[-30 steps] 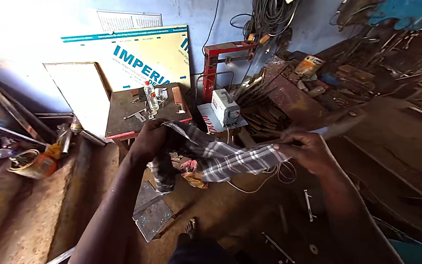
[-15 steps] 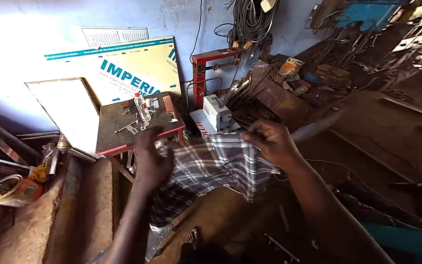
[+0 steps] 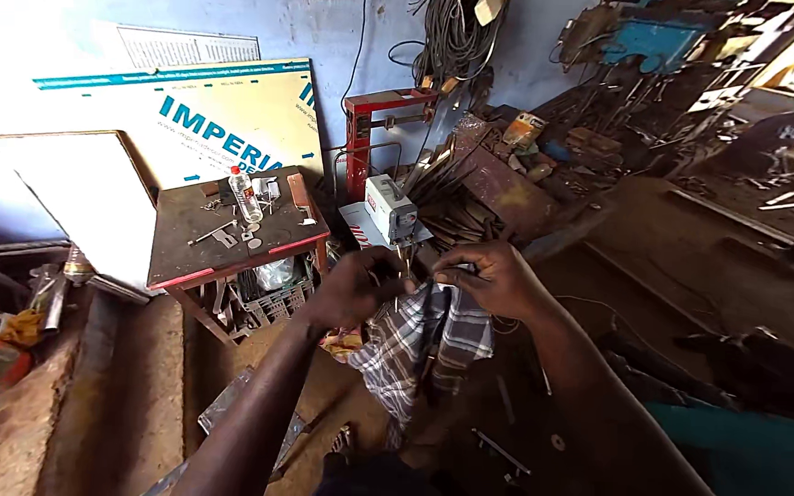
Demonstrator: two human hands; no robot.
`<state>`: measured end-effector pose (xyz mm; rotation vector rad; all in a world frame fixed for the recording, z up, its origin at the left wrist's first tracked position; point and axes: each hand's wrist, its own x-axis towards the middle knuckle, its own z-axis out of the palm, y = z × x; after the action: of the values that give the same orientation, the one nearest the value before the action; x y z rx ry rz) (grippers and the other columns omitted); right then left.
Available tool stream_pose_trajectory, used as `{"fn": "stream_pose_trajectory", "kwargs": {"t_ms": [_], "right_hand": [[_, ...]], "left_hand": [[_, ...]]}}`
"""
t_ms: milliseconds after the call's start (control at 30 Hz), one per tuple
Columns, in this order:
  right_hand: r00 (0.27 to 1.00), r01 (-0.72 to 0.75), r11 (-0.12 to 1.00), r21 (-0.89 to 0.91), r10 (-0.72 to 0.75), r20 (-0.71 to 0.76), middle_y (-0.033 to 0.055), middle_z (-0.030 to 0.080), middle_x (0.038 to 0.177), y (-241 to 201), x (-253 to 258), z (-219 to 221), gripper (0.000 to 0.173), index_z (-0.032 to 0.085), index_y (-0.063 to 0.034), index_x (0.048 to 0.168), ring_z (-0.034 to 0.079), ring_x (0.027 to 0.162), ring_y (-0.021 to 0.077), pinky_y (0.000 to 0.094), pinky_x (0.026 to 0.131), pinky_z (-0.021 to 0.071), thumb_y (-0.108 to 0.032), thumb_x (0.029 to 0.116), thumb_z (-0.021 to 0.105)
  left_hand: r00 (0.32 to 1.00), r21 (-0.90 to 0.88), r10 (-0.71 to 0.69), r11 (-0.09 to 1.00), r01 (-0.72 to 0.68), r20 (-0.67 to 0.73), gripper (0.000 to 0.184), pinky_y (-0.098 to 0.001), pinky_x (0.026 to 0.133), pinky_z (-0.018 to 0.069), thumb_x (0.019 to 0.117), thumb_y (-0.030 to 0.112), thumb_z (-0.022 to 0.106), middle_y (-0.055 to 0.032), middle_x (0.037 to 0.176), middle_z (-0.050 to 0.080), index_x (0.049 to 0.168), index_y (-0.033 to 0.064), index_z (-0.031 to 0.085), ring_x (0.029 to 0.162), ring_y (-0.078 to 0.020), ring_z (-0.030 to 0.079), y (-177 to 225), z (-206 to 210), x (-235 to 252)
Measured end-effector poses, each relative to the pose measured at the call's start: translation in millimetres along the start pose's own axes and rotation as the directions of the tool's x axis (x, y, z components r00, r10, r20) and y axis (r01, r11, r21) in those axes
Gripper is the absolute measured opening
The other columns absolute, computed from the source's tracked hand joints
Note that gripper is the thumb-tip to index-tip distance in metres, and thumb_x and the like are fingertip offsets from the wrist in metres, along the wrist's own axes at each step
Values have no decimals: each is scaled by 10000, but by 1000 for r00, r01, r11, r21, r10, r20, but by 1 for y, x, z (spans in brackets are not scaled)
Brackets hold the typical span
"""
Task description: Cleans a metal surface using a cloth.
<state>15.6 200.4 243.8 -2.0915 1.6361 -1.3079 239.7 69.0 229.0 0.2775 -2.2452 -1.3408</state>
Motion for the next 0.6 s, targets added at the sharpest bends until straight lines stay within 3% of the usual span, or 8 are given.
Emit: {"fn": "stream_pose_trajectory", "kwargs": {"t_ms": [67, 100, 233, 333, 433, 500, 567, 600], "right_hand": [[1000, 4, 1000, 27, -3, -1, -53, 757, 891, -6, 2, 0, 52, 771, -81, 942, 692, 796, -18, 178, 735, 595, -78, 908, 733], [1000, -1, 999, 34, 1, -4, -52, 762, 899, -8, 3, -1, 55, 772, -82, 950, 698, 804, -17, 180, 739, 597, -81, 908, 737], [991, -119, 993, -25, 120, 51, -44, 764, 904, -6, 0, -17, 145, 783, -99, 1025, 682, 743, 11, 219, 687, 591, -65, 884, 770], [970, -197, 942, -270, 227, 84, -3, 676, 727, -4, -4, -29, 69, 733, -88, 852, 608, 614, 76, 298, 601, 523, -71, 918, 725], [952, -293, 906, -305, 307, -2, 41, 733, 833, -8, -6, -33, 124, 779, -65, 980, 663, 677, 111, 335, 692, 580, -23, 967, 663], [952, -307, 924, -227, 296, -83, 15, 744, 836, -3, -8, -33, 116, 782, -97, 999, 673, 660, 92, 316, 655, 592, -57, 966, 679], [968, -244, 965, -99, 236, -83, 16, 744, 902, -1, -9, -28, 159, 751, -69, 1095, 692, 718, 82, 286, 662, 603, -106, 944, 716], [980, -191, 981, -41, 189, -63, 14, 734, 960, 1, -8, -23, 293, 716, -52, 1184, 689, 770, 78, 263, 673, 597, -164, 914, 748]], "left_hand": [[994, 28, 25, 999, -28, 110, 278, -312, 682, 600, 907, 177, 782, -47, 965, 700, 1131, 44, 685, 793, -126, 676, -11, 22, 6], [993, 18, 37, 999, -39, 115, 214, -306, 684, 590, 930, 172, 757, -43, 919, 699, 1087, 37, 702, 770, -116, 666, -15, 31, 8], [1000, -38, -25, 999, 25, 8, 132, -266, 531, 509, 1016, 140, 639, -43, 723, 657, 969, 39, 710, 574, -103, 588, -8, 27, 8], [998, 67, -33, 997, 37, -58, 151, -257, 548, 510, 1030, 160, 616, -6, 728, 667, 976, 71, 726, 589, -77, 597, 0, 7, 10], [990, 135, -54, 988, 72, -134, 125, -275, 517, 477, 1014, 169, 650, -1, 693, 638, 944, 88, 714, 556, -87, 566, 1, -5, 12], [988, 136, -61, 987, 81, -143, 103, -280, 535, 512, 1010, 177, 662, -4, 726, 668, 983, 95, 717, 582, -88, 603, 1, -10, 12], [991, 107, -67, 991, 79, -115, 113, -269, 525, 508, 1010, 177, 664, -9, 719, 671, 984, 86, 726, 573, -87, 600, 3, -8, 12], [995, 108, -59, 992, 68, -86, 116, -262, 534, 511, 1007, 175, 667, -4, 718, 676, 972, 85, 731, 579, -78, 603, 5, -6, 11]]}}
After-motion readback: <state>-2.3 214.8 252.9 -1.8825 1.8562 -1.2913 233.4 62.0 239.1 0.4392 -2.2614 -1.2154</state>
